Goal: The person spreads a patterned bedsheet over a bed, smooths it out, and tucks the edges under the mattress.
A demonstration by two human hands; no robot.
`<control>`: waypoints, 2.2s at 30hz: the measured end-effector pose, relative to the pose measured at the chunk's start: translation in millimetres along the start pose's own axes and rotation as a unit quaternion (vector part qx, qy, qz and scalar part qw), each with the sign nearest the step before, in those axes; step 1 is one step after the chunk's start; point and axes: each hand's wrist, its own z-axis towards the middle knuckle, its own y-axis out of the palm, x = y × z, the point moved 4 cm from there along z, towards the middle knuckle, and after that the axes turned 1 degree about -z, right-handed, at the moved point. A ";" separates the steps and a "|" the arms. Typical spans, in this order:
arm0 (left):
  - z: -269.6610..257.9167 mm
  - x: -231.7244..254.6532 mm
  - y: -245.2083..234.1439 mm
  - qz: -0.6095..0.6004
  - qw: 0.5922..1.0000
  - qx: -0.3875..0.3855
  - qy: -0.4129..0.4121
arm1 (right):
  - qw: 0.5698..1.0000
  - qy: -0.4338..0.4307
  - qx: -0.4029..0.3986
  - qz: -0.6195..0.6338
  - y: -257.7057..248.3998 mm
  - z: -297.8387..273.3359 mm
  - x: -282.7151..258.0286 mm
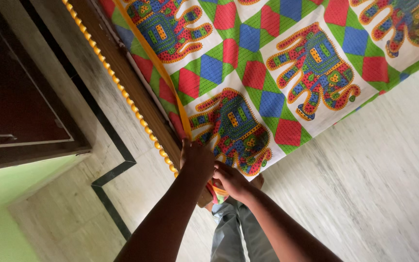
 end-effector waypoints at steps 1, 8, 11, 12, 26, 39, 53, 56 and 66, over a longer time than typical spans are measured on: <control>5.0 -0.8 -3.1 -0.015 0.999 0.046 0.009 | 0.996 -0.083 0.009 -0.033 -2.3 3.0 -1.8; 24.2 -30.8 -9.9 -0.079 0.978 0.195 -0.001 | 0.969 -0.244 0.050 -0.008 2.8 6.8 -37.6; 10.5 -44.8 -11.4 0.019 0.999 -0.026 -0.038 | 0.993 -0.107 -0.022 -0.048 20.2 6.2 -48.2; 5.3 -43.0 -18.0 0.026 0.998 -0.043 -0.047 | 0.995 -0.031 -0.035 -0.090 25.2 6.5 -45.9; -69.7 -15.1 -23.5 -0.395 0.854 0.328 -0.080 | 0.949 -0.149 0.095 -0.260 -47.8 -28.0 -82.2; -114.0 -56.2 -61.6 -0.425 0.800 0.375 -0.199 | 0.861 -0.268 0.113 -0.417 -43.8 -63.0 -190.6; -180.5 -181.9 -49.7 -0.368 0.835 0.370 -0.172 | 0.825 -0.306 0.152 -0.449 52.5 -49.4 -272.8; -199.2 -199.7 -46.7 -0.353 0.848 0.362 -0.158 | 0.825 -0.308 0.170 -0.443 72.3 -44.5 -282.2; -223.6 -272.8 -66.1 -0.356 0.842 0.383 -0.133 | 0.810 -0.325 0.198 -0.447 111.0 -8.9 -318.2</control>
